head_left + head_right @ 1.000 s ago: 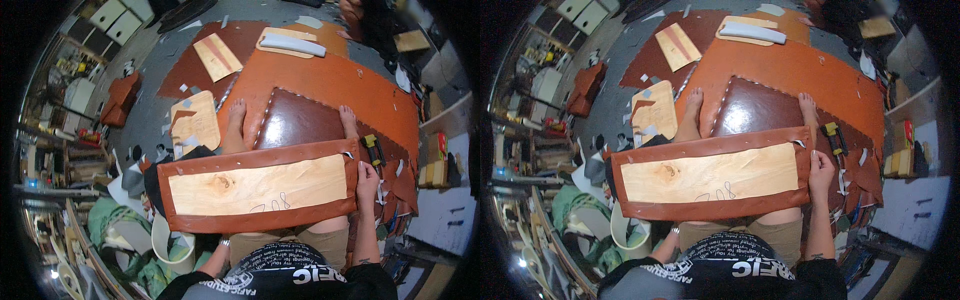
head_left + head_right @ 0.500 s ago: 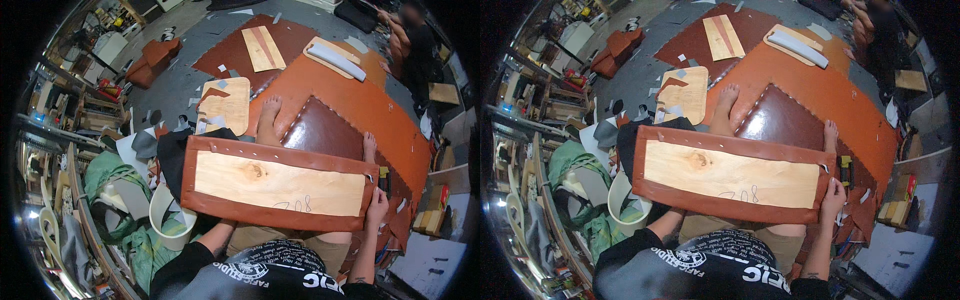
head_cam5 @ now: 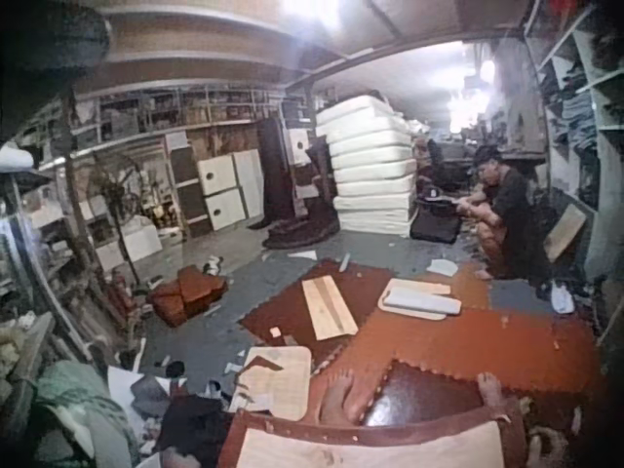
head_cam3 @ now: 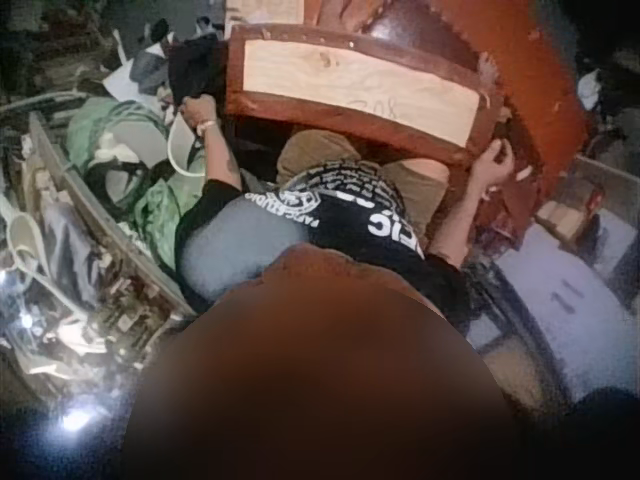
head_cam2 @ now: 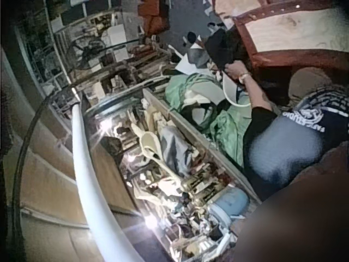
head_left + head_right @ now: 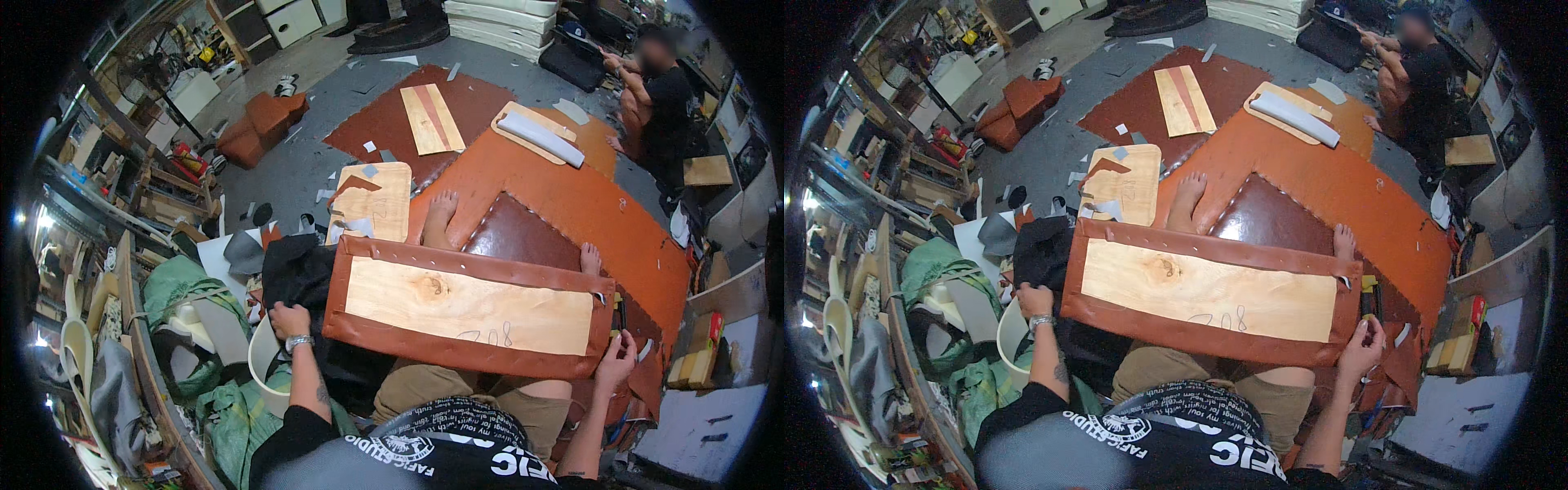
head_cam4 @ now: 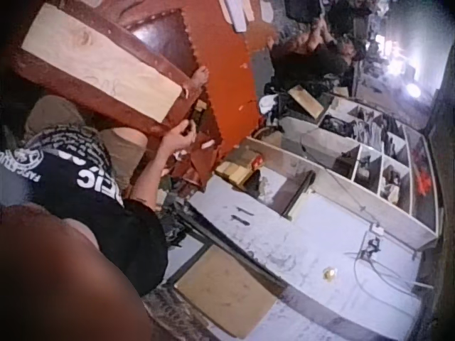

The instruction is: The person staples brown leather onto a rectangular wooden board using a pneumatic staple gun. They align the leather, pull it taut, and secure it along the edges, then flip the board to inspect the work.

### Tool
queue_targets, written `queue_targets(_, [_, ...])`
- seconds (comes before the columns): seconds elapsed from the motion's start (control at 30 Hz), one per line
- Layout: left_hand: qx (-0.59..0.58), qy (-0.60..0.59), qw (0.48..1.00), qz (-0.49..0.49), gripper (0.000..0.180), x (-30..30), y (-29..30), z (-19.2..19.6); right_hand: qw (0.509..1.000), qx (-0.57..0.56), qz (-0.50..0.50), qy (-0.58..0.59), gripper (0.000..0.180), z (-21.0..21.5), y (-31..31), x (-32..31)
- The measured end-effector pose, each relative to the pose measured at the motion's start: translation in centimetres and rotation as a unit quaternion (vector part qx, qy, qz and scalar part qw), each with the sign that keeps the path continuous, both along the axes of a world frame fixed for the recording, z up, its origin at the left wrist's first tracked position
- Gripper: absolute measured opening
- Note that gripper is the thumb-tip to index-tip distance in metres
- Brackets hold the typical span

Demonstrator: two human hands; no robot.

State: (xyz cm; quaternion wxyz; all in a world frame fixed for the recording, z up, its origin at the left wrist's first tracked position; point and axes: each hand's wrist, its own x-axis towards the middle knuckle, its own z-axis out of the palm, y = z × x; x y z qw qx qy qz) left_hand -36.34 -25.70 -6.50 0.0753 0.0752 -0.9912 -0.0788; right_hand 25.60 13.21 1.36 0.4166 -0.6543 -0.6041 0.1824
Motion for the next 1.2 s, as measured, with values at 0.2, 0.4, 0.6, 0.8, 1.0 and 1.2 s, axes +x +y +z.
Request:
queue_targets(0.2, [0.081,0.014,0.990,-0.117,0.042,-1.1,-6.3,9.7,0.986,0.071,0.145,0.043,0.022,5.5,-2.1,-4.2])
queue_targets(0.4, [0.242,0.029,0.934,-0.260,0.033,5.2,-5.9,22.2,0.925,-0.007,0.359,0.123,0.020,11.4,-6.6,-11.5])
queue_targets(0.6, [0.235,-0.144,0.765,-0.583,0.023,20.9,2.7,26.9,0.700,-0.327,0.595,0.222,0.049,13.6,-11.5,-18.5])
queue_targets(0.8, [0.016,-0.432,0.564,-0.704,0.040,30.9,6.6,25.0,0.632,-0.405,0.646,0.134,0.065,11.3,-14.8,-23.0])
queue_targets(1.0, [0.220,-0.392,0.446,-0.774,0.049,28.9,6.4,26.1,0.653,-0.307,0.687,0.084,0.039,9.1,-15.4,-23.6])
queue_targets(1.2, [0.544,-0.201,0.580,-0.572,0.020,23.0,2.9,26.4,0.660,-0.344,0.636,0.204,0.025,7.6,-13.6,-22.1])
